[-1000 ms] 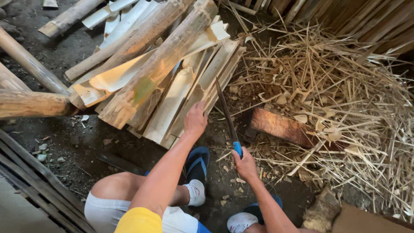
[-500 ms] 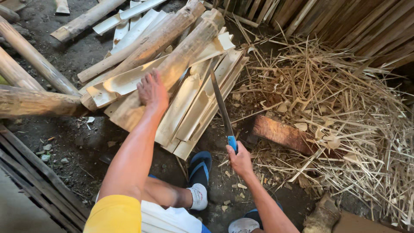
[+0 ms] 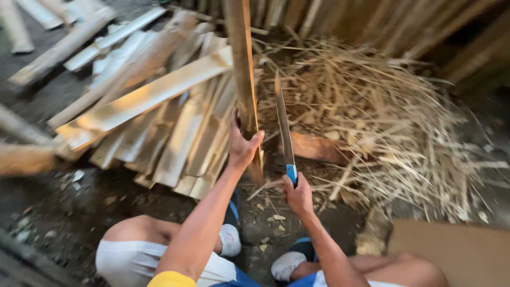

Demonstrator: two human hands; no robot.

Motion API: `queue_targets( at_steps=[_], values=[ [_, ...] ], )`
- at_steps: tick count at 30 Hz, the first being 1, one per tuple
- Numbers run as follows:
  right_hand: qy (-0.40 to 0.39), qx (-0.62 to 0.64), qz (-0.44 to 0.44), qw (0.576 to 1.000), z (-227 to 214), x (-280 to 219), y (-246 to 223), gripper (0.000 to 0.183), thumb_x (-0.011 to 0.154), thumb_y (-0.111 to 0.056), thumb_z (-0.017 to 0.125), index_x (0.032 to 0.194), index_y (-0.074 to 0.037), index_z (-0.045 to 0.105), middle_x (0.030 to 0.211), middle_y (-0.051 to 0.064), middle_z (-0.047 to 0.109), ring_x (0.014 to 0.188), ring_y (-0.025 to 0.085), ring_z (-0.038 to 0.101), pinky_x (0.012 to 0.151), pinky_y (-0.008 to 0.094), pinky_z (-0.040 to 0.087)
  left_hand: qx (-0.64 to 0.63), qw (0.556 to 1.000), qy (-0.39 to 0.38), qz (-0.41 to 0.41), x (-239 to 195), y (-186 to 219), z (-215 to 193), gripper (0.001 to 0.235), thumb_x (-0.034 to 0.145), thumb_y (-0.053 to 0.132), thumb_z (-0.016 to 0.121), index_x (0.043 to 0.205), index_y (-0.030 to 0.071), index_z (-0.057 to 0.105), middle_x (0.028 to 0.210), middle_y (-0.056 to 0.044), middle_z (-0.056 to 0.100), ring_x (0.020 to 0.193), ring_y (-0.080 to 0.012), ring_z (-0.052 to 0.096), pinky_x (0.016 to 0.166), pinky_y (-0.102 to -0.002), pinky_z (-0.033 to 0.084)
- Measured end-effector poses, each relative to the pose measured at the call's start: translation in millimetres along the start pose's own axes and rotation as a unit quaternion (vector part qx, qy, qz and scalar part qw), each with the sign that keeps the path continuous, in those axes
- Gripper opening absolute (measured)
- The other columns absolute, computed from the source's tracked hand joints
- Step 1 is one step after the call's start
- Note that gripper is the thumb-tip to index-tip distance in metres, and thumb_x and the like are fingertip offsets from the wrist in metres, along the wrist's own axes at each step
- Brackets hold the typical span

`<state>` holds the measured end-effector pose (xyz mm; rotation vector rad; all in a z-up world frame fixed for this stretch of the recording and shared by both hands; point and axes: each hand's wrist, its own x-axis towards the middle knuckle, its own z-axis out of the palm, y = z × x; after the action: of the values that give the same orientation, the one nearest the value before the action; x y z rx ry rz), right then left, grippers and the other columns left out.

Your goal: The person sits on the ground and uses a knife to shave and shape a piece of wood. They repeatedly scrape the surface to remove thin layers, rotating the wood to work on different sides.

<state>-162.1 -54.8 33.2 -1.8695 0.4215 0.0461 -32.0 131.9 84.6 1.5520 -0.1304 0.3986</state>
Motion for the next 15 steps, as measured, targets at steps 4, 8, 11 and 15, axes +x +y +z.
queue_targets(
  at_steps=[4, 8, 11, 15],
  values=[
    [0.061, -0.005, 0.021, 0.998, -42, -15, 23, 0.027, 0.097, -0.029, 0.066, 0.091, -0.005, 0.056, 0.064, 0.004, 0.061, 0.049, 0.014, 0.059, 0.045, 0.035, 0.049, -0.124, 0.991, -0.052, 0.012, 21, 24, 62, 0.083, 0.093, 0.019, 0.076, 0.158, 0.009, 0.027, 0.152, -0.013, 0.043, 0.138, -0.0293, 0.052, 0.112, -0.042, 0.049],
    [0.095, 0.005, 0.015, 0.995, -68, -23, 35, 0.026, 0.097, -0.029, 0.067, 0.092, -0.005, 0.059, 0.065, 0.006, 0.063, 0.053, 0.015, 0.061, 0.048, 0.036, 0.050, -0.148, 0.978, -0.097, 0.112, 10, 39, 109, 0.079, 0.097, 0.018, 0.073, 0.159, 0.009, 0.025, 0.155, -0.009, 0.036, 0.137, -0.0269, 0.048, 0.112, -0.041, 0.046],
    [0.107, -0.038, 0.020, 0.993, -86, -29, 37, 0.029, 0.097, -0.030, 0.066, 0.095, -0.003, 0.057, 0.066, 0.010, 0.065, 0.054, 0.020, 0.064, 0.051, 0.038, 0.051, -0.089, 0.980, -0.089, 0.151, 6, 50, 130, 0.080, 0.094, 0.017, 0.079, 0.154, 0.007, 0.028, 0.139, -0.010, 0.044, 0.128, -0.0280, 0.047, 0.111, -0.042, 0.041],
    [0.087, -0.074, 0.000, 0.993, -108, -41, 9, 0.027, 0.100, -0.026, 0.061, 0.104, -0.001, 0.055, 0.067, 0.014, 0.068, 0.057, 0.028, 0.069, 0.054, 0.043, 0.052, -0.006, 0.973, -0.082, 0.216, 19, 81, 140, 0.070, 0.097, 0.017, 0.079, 0.151, 0.008, 0.035, 0.137, -0.011, 0.047, 0.126, -0.0278, 0.050, 0.111, -0.040, 0.045]
  ],
)
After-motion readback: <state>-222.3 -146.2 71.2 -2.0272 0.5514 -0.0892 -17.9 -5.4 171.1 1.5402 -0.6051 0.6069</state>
